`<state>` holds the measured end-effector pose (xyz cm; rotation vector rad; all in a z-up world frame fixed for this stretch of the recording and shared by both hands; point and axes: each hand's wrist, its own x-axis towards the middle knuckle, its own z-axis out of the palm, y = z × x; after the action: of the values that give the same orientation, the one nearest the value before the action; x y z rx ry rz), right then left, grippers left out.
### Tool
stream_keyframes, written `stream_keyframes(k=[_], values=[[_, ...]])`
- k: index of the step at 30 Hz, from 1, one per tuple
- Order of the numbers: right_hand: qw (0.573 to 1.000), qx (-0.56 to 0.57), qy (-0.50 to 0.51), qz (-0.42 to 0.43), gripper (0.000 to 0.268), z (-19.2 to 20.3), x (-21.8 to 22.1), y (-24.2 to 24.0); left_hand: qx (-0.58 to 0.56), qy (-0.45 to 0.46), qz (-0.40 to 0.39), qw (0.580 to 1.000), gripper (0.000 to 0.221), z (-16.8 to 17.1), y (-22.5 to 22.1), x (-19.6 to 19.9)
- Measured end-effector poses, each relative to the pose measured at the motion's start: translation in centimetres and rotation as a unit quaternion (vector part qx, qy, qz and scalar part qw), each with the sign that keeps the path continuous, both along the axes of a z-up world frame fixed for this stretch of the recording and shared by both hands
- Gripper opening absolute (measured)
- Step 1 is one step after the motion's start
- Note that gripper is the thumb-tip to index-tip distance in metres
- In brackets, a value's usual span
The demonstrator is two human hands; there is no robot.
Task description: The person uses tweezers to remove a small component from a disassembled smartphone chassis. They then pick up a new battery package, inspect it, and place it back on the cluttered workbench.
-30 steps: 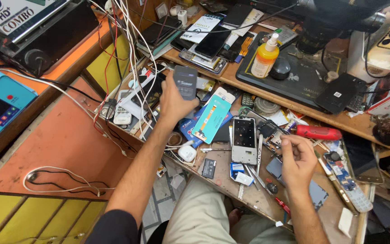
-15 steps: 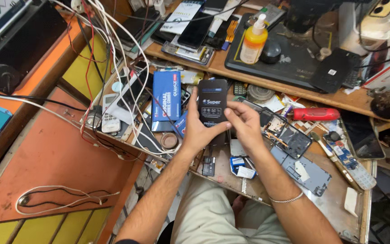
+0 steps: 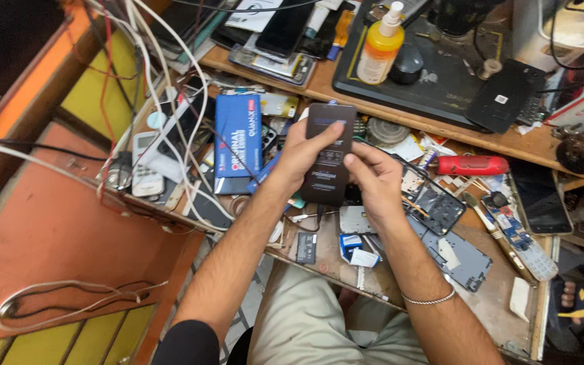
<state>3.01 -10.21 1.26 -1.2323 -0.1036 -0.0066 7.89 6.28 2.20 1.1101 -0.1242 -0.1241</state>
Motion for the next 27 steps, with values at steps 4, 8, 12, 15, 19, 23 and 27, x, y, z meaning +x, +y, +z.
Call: stream_keyframes(k=[4,8,12,15,19,23,27], values=[[1.000,0.000,-0.003,0.002,0.020,-0.9,0.3,-0.1,-0.121,0.096,-0.019,0.988,0.029,-1.7,-0.1,0.2],[0.999,0.035,0.008,0.029,0.016,-0.9,0.0,0.2,-0.198,0.127,-0.037,0.971,0.028,-2.4,0.3,0.1],[0.999,0.028,0.006,0.037,0.012,-0.8,0.3,0.0,-0.206,0.107,-0.054,0.971,0.024,-3.0,0.4,0.5],[0.998,0.045,0.017,0.037,0.010,-0.9,0.3,-0.4,-0.181,0.099,-0.062,0.977,0.025,-3.6,0.2,0.6],[0.997,0.053,0.022,0.047,0.010,-0.9,0.4,-0.7,-0.184,0.077,-0.083,0.976,0.025,-3.6,0.0,0.5],[0.997,0.051,0.031,0.048,0.011,-0.7,0.3,-0.7,-0.164,0.084,-0.073,0.980,0.026,-3.2,0.0,0.4],[0.997,0.046,0.033,0.046,0.010,-0.8,0.4,-0.8,-0.158,0.075,-0.080,0.981,0.026,-2.9,0.1,0.2]])
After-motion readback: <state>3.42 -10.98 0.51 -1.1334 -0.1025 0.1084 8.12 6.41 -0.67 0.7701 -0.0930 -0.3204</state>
